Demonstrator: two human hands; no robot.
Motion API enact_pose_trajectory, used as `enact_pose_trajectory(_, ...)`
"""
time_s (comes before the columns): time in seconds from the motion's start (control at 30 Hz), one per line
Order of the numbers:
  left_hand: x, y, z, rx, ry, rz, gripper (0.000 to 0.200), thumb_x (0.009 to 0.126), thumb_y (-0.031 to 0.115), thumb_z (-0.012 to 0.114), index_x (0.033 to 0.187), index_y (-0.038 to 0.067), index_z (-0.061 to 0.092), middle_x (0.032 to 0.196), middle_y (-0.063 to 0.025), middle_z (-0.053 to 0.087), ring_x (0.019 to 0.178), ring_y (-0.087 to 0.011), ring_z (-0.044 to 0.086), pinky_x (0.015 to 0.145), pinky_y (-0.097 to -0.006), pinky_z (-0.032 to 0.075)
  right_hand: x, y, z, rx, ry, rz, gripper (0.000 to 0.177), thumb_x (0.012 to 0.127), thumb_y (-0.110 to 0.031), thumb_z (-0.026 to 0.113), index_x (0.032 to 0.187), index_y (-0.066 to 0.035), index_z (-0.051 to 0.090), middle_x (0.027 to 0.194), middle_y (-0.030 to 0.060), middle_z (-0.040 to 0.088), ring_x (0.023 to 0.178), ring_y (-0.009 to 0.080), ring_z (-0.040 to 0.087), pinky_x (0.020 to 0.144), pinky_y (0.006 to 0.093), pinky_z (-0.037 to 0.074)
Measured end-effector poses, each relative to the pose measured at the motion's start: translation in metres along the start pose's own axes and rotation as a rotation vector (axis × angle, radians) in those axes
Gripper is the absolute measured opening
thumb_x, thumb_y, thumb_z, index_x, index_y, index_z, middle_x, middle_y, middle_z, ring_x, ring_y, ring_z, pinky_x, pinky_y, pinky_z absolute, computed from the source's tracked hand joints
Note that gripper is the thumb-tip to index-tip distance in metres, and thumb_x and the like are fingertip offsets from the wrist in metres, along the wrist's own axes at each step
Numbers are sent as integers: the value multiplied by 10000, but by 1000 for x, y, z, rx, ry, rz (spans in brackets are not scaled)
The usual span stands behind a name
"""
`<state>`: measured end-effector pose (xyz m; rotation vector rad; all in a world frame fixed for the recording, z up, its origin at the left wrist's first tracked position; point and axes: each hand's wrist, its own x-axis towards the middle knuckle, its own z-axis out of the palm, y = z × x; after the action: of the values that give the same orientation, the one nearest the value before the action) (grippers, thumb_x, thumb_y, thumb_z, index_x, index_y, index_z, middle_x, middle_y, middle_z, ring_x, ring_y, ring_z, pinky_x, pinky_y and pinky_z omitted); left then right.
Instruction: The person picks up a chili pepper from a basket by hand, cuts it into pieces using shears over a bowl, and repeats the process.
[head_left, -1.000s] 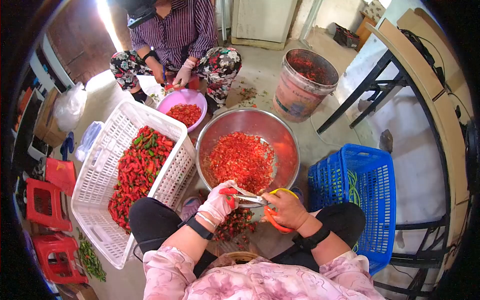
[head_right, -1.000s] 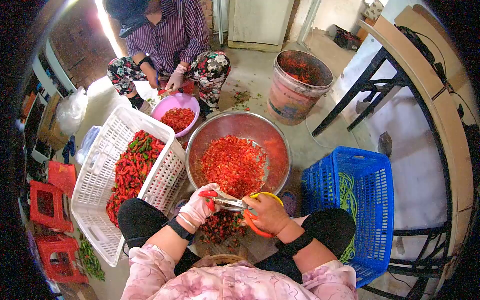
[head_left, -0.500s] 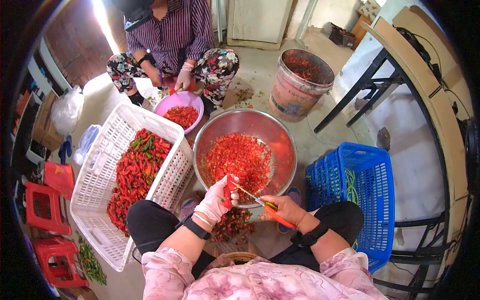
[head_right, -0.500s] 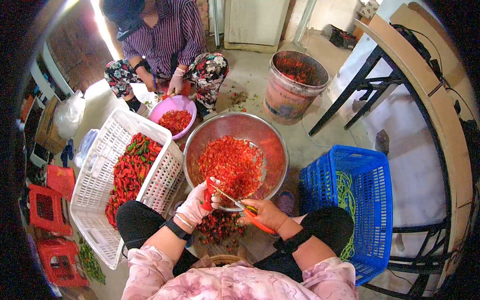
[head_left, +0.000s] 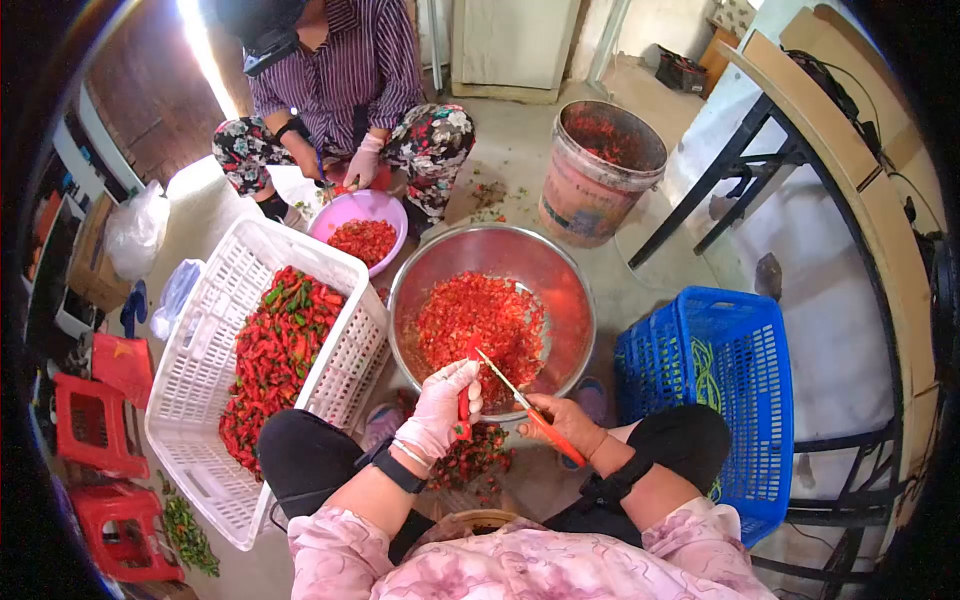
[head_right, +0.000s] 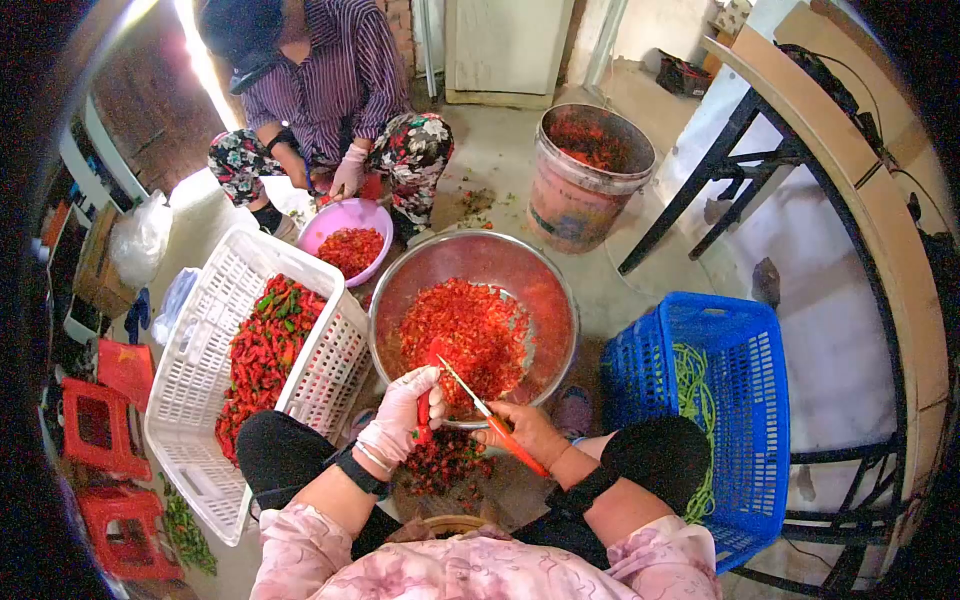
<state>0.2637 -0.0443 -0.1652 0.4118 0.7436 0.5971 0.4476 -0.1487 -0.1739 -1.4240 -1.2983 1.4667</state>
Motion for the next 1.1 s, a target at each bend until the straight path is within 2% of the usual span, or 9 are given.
enact_pose_trajectory(0.17,4,3,-7,-63,-69,-65,149,860,226,510,859,78,526,571,-8,488,437,-125,441,357,-230,320,0,-3,0,41,-20,40,414,763,-282,673,1061,-25,546,870,15,580,803,79,519,734,240,432)
enact_pose_trajectory(0.23,10,5,-12,-336,-183,-314,293,880,291,452,699,66,503,541,-29,478,430,-129,419,354,-226,308,0,-3,-1,63,-50,38,390,784,-277,651,1063,-31,533,898,20,567,833,87,513,749,240,427)
enact_pose_trajectory(0.37,16,12,-6,-235,-75,-270,343,879,315,442,649,64,485,537,-37,464,428,-128,401,348,-223,295,-1,-20,-15,75,-100,57,391,808,-264,625,1101,-38,497,934,26,549,868,94,495,772,242,418)
enact_pose_trajectory(0.43,21,10,-19,-180,-93,-249,218,865,265,478,862,53,533,572,-6,470,436,-123,416,349,-229,297,-4,-16,-20,99,-151,92,392,825,-247,603,1128,-40,466,955,26,533,894,97,477,789,247,410)
enact_pose_trajectory(0.6,17,10,-14,-163,-118,-277,195,859,252,487,853,62,531,555,-22,464,427,-128,421,339,-235,302,1,-16,-22,-66,-84,39,461,819,-251,609,1171,-29,412,964,34,517,896,102,460,793,255,402)
enact_pose_trajectory(0.67,14,9,-8,-27,-93,-268,292,870,288,457,683,65,492,528,-33,461,403,-130,403,345,-226,305,6,-14,-17,-242,-87,46,500,821,-238,607,1212,-30,374,985,16,497,903,94,447,803,249,392)
enact_pose_trajectory(0.73,6,10,5,8,-86,-256,249,866,265,471,714,70,499,536,-27,469,408,-129,415,345,-228,308,14,-7,-8,-309,89,-177,546,761,-354,654,1118,-2,440,885,130,543,848,176,519,738,290,424)
enact_pose_trajectory(1.03,12,1,-1,22,-112,-245,155,858,224,503,778,92,516,574,-13,499,432,-126,442,351,-243,319,10,-22,1,-399,230,8,538,733,-387,671,1042,21,505,857,173,590,774,252,591,674,343,455)
enact_pose_trajectory(1.1,18,-1,-8,3,-76,-277,161,859,228,502,770,95,516,568,-10,490,429,-127,435,351,-243,314,9,-12,-1,-401,246,-39,527,741,-353,674,1082,-2,478,797,142,582,722,200,571,645,317,453)
